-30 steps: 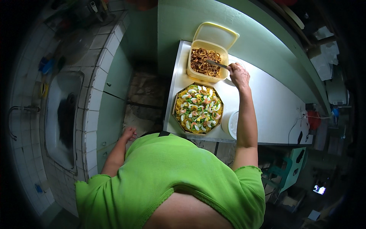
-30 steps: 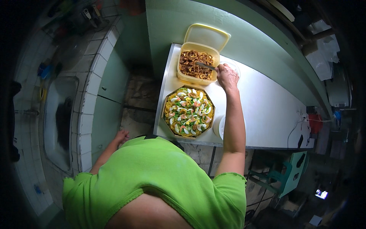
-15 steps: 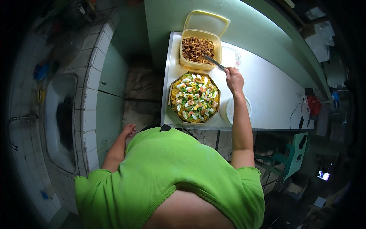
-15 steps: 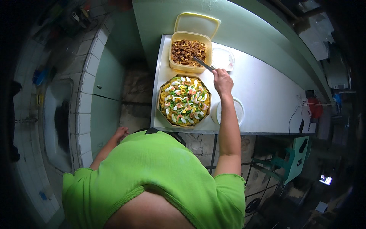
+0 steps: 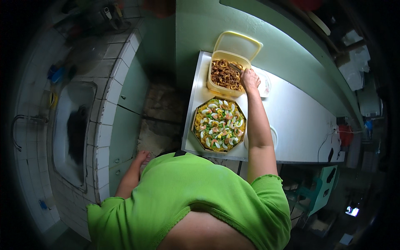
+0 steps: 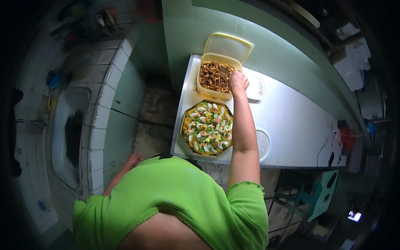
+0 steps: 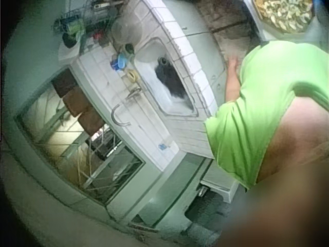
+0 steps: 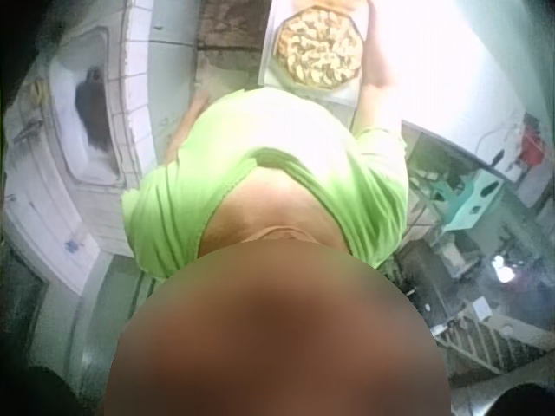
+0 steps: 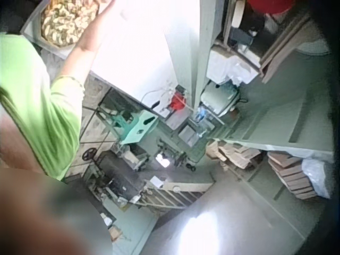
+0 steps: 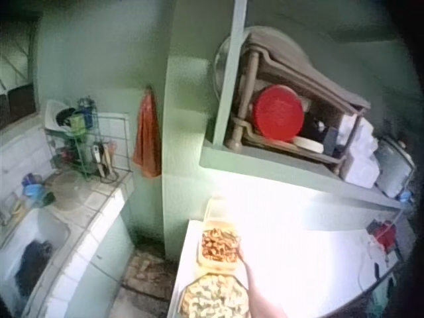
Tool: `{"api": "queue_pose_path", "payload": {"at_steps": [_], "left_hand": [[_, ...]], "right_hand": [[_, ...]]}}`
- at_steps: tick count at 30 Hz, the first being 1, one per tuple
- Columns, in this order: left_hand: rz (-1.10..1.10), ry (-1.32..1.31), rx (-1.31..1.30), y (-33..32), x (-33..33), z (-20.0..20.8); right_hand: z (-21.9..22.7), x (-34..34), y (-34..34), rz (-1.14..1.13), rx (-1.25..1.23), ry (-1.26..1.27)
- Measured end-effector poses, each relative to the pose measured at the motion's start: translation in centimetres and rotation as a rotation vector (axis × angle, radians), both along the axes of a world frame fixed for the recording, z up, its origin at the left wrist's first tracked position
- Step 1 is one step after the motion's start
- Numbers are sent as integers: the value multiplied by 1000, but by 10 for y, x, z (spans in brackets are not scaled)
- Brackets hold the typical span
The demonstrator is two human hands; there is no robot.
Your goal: The person receives a large round dish of food topped with sliced eggs and vegetables, then uses a spoon to add chopped meat and fried noodles from separate containers. The person places the dish on a metal table, covers it with a plastic bag, and secures it with a green hexagonal lid.
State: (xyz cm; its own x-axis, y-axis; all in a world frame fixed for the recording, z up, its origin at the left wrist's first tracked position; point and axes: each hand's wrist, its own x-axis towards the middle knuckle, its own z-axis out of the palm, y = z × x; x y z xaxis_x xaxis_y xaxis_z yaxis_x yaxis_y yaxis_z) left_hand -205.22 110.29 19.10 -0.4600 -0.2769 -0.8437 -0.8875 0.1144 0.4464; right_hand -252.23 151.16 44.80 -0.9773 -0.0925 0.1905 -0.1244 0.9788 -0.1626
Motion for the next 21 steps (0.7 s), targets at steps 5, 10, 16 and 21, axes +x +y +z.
{"api": "queue_pose_path", "payload": {"at_steps": [5, 10, 16, 21], "left_hand": [[-45, -50, -51, -21, 40, -17], [-279, 83, -1, -22, 48, -38], [78, -6, 34, -5, -15, -31], [21, -30, 36, 6, -39, -13]], "right_hand": [[4, -5, -9, -12, 6, -78], [4, 30, 18, -38, -102, -3], [30, 82, 58, 102, -268, 110], [25, 194, 108, 95, -357, -74]]}}
